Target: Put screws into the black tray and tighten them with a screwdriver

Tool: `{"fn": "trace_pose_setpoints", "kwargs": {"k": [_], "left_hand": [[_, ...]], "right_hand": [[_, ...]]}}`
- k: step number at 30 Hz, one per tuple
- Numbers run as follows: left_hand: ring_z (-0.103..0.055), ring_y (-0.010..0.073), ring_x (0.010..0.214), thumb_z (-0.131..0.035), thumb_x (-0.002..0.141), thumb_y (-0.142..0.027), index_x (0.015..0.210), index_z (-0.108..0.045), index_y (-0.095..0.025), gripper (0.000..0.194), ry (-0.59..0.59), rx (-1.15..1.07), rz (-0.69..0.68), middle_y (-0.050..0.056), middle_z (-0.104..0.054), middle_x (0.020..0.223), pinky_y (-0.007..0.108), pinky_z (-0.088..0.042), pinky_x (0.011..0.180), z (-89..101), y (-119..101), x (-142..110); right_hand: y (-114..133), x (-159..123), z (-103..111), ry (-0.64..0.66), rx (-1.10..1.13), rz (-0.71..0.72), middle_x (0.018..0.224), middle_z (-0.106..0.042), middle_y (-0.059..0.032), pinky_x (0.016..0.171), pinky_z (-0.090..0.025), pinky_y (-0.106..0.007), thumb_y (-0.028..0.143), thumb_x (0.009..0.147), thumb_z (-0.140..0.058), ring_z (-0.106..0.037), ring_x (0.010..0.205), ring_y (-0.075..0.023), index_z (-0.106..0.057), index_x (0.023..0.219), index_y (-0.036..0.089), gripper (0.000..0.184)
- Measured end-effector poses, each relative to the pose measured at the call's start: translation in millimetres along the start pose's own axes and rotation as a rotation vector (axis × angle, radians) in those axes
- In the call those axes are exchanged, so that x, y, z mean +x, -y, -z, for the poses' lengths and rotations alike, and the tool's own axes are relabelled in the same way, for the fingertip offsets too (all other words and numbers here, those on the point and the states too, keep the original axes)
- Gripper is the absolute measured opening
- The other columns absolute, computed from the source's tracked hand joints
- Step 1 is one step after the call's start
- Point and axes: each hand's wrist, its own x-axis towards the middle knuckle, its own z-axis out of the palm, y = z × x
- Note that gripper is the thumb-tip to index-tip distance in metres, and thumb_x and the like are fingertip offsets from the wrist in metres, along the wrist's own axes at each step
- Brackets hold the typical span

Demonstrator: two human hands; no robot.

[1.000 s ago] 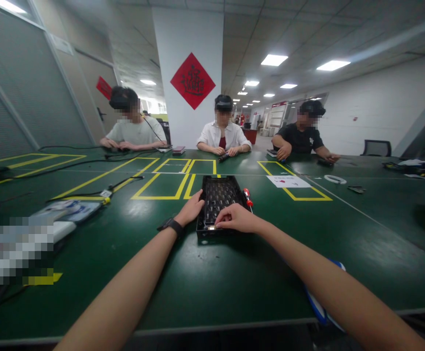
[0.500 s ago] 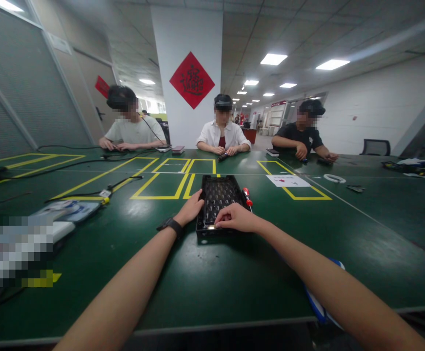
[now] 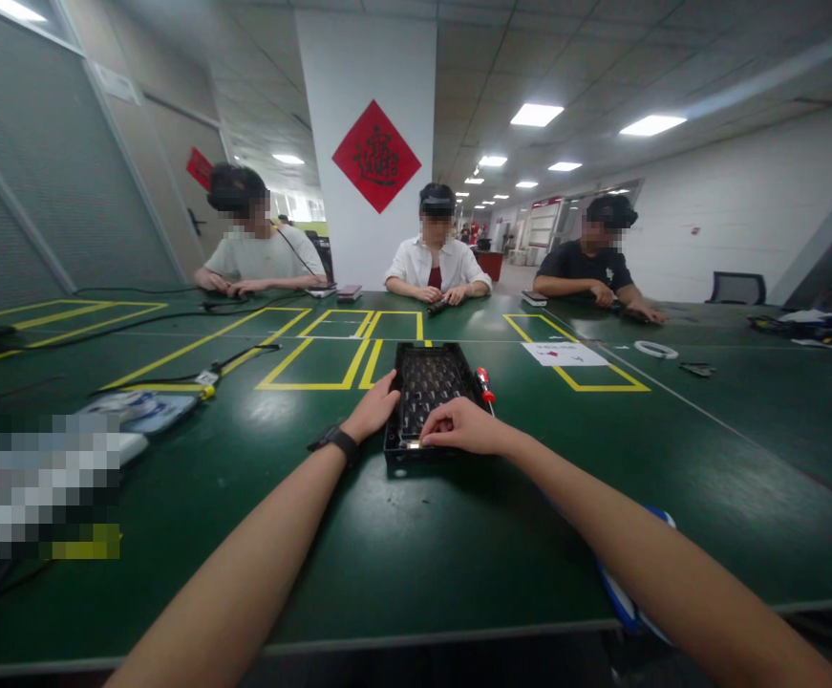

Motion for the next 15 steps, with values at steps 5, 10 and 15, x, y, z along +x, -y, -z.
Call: {"fn": "trace_pose_setpoints", "kwargs": {"k": [5, 10, 15], "left_hand": [[-0.028, 0.0202, 0.131, -0.034, 0.076, -0.021, 0.134, -0.033, -0.008, 0.06, -0.004, -0.001, -0.004, 0.01, -0.032, 0.141, 0.035, -0.019, 0.11, 0.0, -0.4, -0.2], [-0.028, 0.0203, 0.131, -0.034, 0.076, -0.021, 0.134, -0.032, -0.005, 0.061, 0.001, 0.001, -0.003, 0.012, -0.032, 0.141, 0.034, -0.019, 0.11, -0.1, -0.5, -0.1], [-0.027, 0.0199, 0.131, -0.034, 0.076, -0.021, 0.134, -0.033, -0.007, 0.061, -0.001, 0.0, -0.003, 0.01, -0.032, 0.141, 0.034, -0.019, 0.11, -0.7, 0.7, 0.6]], "right_hand": [[-1.5, 0.0, -0.3, -0.018, -0.005, 0.006, 0.068, -0.061, -0.0029, 0.05, -0.033, -0.019, 0.038, 0.072, -0.061, -0.044, 0.054, -0.0072, -0.068, 0.085, 0.011, 0.03], [-0.2, -0.3, 0.1, 0.001, 0.0, 0.001, 0.062, -0.059, -0.0014, 0.048, -0.031, -0.019, 0.037, 0.072, -0.061, -0.042, 0.052, -0.0066, -0.069, 0.084, 0.011, 0.03], [2.1, -0.3, 0.4, 0.003, -0.006, 0.0, 0.061, -0.059, -0.0012, 0.049, -0.032, -0.019, 0.037, 0.072, -0.061, -0.042, 0.051, -0.0063, -0.069, 0.084, 0.011, 0.03]]}}
